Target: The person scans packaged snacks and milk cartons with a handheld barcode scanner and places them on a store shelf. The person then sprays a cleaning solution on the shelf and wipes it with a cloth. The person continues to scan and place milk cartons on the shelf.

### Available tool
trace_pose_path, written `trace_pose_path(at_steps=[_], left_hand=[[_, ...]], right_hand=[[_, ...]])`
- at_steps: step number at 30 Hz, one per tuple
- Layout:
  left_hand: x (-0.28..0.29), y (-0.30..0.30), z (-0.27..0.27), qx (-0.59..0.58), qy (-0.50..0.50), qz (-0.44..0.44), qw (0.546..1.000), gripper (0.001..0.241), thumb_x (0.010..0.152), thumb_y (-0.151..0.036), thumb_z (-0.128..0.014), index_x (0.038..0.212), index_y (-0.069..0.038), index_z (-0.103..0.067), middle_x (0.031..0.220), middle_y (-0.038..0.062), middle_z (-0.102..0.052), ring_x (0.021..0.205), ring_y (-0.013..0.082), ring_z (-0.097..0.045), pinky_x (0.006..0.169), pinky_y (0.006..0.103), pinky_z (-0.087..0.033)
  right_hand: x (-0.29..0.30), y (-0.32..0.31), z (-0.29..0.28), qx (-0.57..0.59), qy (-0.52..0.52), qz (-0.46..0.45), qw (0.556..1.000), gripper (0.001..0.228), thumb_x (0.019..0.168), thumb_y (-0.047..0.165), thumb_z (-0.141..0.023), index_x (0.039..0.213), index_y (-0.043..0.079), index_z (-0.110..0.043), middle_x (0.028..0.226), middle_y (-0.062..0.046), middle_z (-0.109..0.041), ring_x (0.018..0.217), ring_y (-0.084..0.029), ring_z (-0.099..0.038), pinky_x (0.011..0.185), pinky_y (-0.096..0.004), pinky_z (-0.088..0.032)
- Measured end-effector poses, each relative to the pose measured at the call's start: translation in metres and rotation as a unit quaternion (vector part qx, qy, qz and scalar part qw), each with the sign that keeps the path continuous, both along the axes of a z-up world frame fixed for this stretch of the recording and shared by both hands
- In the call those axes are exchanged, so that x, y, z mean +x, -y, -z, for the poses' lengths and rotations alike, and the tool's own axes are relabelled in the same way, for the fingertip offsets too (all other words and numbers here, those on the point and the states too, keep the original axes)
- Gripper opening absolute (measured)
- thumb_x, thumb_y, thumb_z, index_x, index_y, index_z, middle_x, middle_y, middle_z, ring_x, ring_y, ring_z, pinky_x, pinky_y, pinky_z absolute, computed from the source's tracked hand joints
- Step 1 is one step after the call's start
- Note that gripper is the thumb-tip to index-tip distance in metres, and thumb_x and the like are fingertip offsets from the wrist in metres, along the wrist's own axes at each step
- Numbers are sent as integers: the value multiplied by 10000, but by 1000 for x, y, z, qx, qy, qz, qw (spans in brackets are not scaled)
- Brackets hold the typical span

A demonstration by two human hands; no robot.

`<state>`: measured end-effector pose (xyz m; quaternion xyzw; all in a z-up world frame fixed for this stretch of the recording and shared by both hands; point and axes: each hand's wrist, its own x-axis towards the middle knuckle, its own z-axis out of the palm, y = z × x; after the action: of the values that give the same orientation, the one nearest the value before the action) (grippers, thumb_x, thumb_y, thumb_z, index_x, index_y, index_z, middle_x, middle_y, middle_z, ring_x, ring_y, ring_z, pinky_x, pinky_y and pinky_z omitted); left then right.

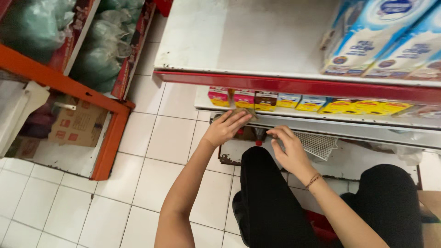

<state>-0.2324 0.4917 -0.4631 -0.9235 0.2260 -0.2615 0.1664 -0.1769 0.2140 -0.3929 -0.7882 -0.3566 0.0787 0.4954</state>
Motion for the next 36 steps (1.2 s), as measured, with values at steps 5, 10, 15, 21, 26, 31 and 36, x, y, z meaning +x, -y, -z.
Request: trace_pose_path(at_steps=[5, 10, 15, 21, 26, 31, 36], left_hand=[[-26, -40, 2, -7, -5, -40, 999, 504, 931, -158, -629, 1435, -162, -648, 1604, -58, -450, 1470, 161, -416, 1240, 404, -339], [-52, -67, 4, -43, -4, -108, 993, 486, 909, -103, -618, 1393, -104, -658, 1591, -17, -469, 1473, 194, -438, 1214, 429, -376], [-73, -68, -3, -125, 4, -199, 972, 444, 874, -53, -651, 1316, -14, -657, 1575, 63, -487, 1466, 276, -447, 1198, 485, -388], [-80, 17, -31, -479, 46, -283, 829, 623, 766, 151, -560, 1374, 26, -621, 1572, 187, -466, 1440, 381, -457, 1197, 451, -398], [-70, 145, -71, -691, 0, -192, 697, 629, 726, 152, -520, 1322, 25, -677, 1329, 219, -540, 1301, 356, -530, 1117, 401, -405], [-13, 267, -108, -842, -46, -64, 534, 265, 932, -45, -660, 1184, 28, -623, 1140, 150, -615, 1077, 257, -607, 981, 356, -488], [27, 386, -132, -825, -239, -26, 512, 368, 915, -166, -671, 1248, -50, -566, 1110, 109, -685, 1059, 251, -641, 966, 365, -500]], right_hand=[[-8, -17, 1, 0, -18, -26, 999, 232, 914, 21, -578, 1136, 18, -647, 1106, -105, -644, 977, -260, -676, 878, -358, -540], [-15, -27, -3, 10, -6, -43, 999, 239, 908, 32, -587, 1139, 15, -643, 1118, -106, -643, 987, -253, -672, 889, -354, -534], [-25, -25, -6, 9, -19, -40, 999, 232, 914, 24, -586, 1139, 14, -644, 1106, -107, -642, 976, -245, -675, 888, -351, -534], [-26, -2, 13, 33, -66, -10, 997, 244, 919, 25, -590, 1153, 29, -656, 1100, -99, -658, 986, -214, -689, 893, -333, -552], [-17, 43, 39, 74, -128, 39, 988, 419, 978, 162, -568, 1376, 35, -576, 1235, -117, -685, 1139, -262, -667, 985, -363, -509], [-4, 139, 23, 209, -558, 126, 793, 620, 1012, 476, -356, 1463, 74, -494, 1417, -153, -591, 1250, -361, -564, 974, -547, -436], [-6, 261, -12, 364, -626, 229, 650, 680, 966, 557, -369, 1462, 112, -507, 1376, -135, -614, 1225, -356, -572, 982, -568, -451]])
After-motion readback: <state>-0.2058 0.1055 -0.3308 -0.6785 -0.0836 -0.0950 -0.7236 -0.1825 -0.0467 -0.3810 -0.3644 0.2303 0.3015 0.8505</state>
